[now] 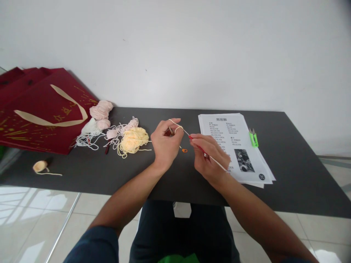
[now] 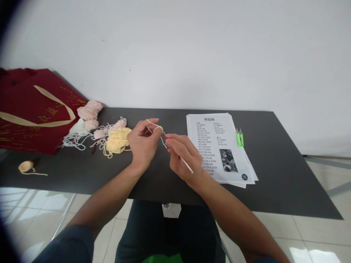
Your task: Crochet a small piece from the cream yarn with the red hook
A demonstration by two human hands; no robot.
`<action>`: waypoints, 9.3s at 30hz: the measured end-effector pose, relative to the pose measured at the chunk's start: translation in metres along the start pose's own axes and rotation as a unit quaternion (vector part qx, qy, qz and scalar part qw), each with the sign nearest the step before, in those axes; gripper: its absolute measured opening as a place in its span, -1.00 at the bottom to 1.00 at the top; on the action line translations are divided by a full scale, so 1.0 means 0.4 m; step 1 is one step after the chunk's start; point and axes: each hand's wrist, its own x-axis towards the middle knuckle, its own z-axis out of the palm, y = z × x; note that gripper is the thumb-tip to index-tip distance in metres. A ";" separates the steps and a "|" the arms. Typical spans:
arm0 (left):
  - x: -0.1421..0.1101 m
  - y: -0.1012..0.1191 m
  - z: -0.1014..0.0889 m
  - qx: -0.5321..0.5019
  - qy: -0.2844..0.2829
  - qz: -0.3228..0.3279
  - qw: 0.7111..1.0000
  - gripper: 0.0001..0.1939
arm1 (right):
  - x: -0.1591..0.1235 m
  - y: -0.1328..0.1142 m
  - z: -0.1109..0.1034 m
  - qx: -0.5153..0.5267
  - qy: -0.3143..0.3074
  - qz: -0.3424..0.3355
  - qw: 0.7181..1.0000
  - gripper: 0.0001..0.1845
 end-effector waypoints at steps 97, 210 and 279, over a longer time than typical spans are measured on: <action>0.026 -0.017 0.004 -0.283 -0.137 -0.183 0.931 -0.60 | 0.041 0.031 0.017 0.310 0.089 0.378 0.868 -0.85; 0.028 -0.008 -0.005 -0.266 -0.203 -0.211 0.918 -0.80 | 0.052 0.043 0.011 0.463 0.083 0.487 0.736 -0.82; 0.075 -0.049 -0.045 -0.345 -0.255 -0.071 0.901 -0.71 | 0.188 0.064 -0.040 0.083 -0.182 0.453 0.869 -0.86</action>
